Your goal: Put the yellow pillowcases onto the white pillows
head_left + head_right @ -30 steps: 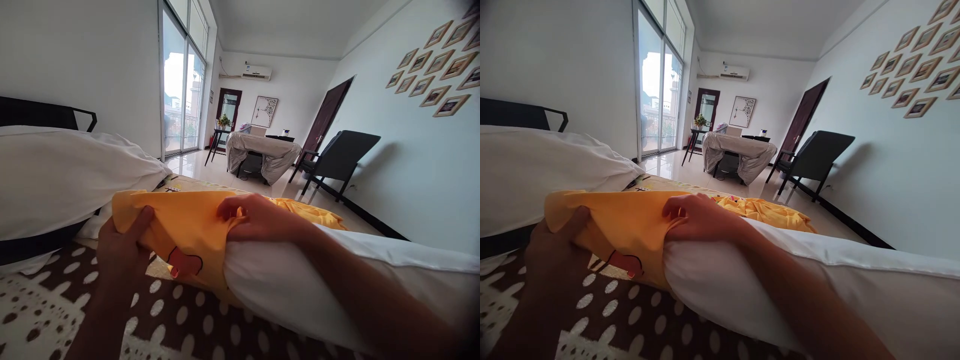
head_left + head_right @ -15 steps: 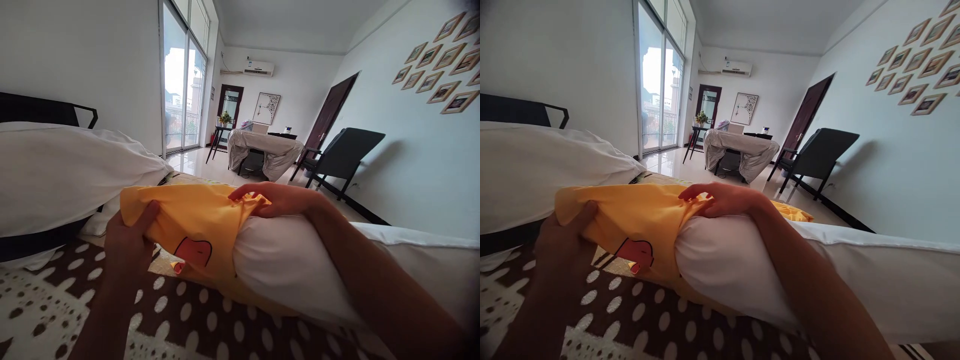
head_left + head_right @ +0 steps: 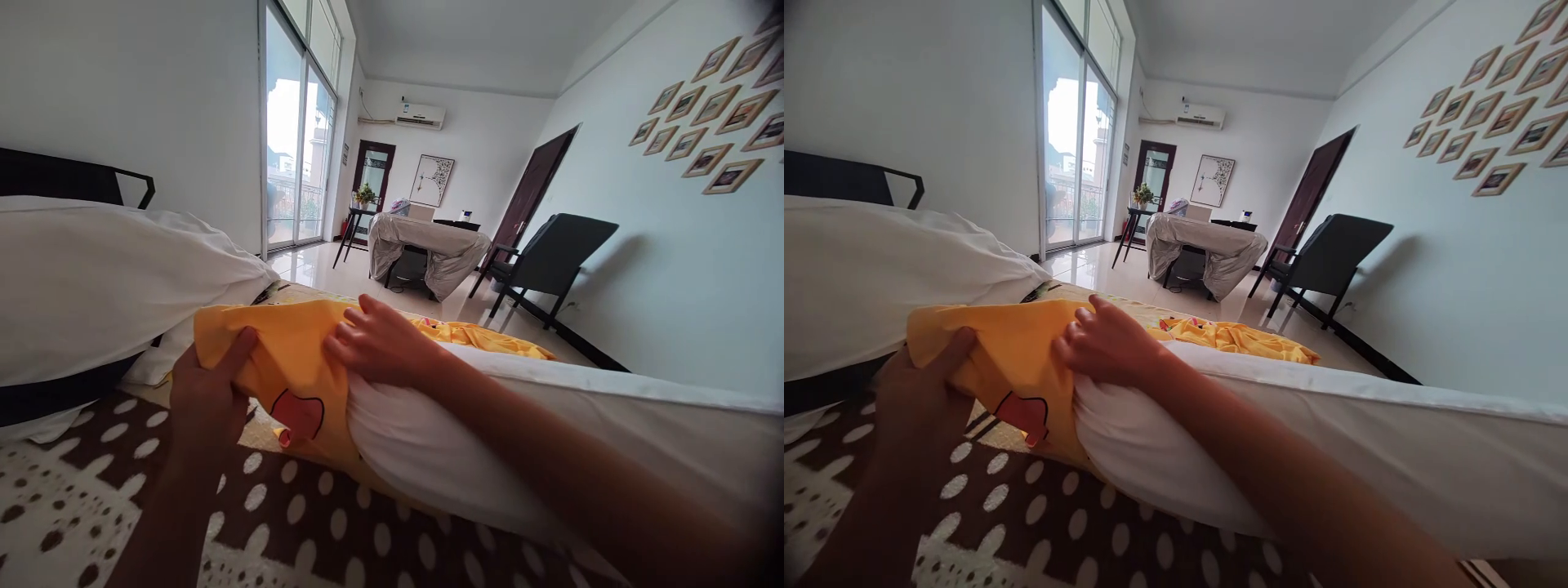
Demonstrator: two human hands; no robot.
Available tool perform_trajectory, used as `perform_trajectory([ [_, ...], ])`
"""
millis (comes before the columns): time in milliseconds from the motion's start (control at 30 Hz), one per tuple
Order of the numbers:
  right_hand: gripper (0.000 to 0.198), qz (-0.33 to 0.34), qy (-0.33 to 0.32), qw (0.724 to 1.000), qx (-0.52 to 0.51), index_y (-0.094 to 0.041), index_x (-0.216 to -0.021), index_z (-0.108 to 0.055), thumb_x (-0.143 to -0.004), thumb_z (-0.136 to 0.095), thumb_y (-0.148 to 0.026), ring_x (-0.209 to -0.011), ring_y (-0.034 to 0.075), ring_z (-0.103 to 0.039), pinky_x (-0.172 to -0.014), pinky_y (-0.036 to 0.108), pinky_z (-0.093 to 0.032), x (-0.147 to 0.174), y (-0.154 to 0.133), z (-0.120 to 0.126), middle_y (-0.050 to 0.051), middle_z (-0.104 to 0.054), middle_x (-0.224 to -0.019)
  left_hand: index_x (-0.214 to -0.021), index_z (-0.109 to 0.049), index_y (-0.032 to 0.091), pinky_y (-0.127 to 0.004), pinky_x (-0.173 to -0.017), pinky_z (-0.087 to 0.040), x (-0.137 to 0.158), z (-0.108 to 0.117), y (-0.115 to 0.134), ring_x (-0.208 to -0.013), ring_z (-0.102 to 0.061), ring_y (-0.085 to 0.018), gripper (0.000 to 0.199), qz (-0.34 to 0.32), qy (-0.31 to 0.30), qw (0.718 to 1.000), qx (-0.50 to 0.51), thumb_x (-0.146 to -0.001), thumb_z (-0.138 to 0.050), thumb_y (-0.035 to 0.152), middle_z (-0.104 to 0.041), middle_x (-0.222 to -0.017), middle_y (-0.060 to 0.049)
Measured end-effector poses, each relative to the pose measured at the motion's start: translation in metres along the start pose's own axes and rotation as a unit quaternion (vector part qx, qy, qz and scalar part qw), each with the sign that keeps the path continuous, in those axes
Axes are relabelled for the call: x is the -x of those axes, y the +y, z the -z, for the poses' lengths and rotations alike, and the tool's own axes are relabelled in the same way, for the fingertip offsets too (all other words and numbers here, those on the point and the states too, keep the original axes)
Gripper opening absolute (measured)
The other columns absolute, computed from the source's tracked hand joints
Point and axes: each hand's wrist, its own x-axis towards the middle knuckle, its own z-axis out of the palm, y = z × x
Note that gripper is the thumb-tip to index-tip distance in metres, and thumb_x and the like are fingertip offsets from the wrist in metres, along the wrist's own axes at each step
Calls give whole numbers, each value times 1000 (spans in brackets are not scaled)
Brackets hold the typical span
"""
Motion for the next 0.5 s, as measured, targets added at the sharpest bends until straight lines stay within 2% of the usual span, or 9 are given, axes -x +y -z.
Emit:
perform_trajectory([
  [167,19,-50,-7,999,-1,-14,-85,-57,-89,-40,-9,-85,24,-57,-69,37,-36,-10,-9,-4,9,-65,-79,-71,-60,13,-19,-50,-47,4,-5,4,-58,-57,-11,24,34,15,999,3,-51,-72,20,-62,-71,-1],
  [367,29,-24,-10,999,30,-9,-87,-57,-89,-29,-1,-64,17,-58,-56,30,-30,6,-9,-12,9,-63,-68,-71,-61,13,-19,-50,-46,5,-6,1,-58,-56,-10,21,28,7,999,-26,-53,-71,16,-62,-70,0],
  [500,28,-71,7,997,40,-9,-91,-56,-90,-29,-2,-66,18,-58,-54,29,-28,18,-10,-14,8,-63,-70,-71,-63,14,-18,-48,-42,-9,5,-14,-55,-53,-9,23,-9,-50,996,-67,-53,-75,22,-60,-64,2],
])
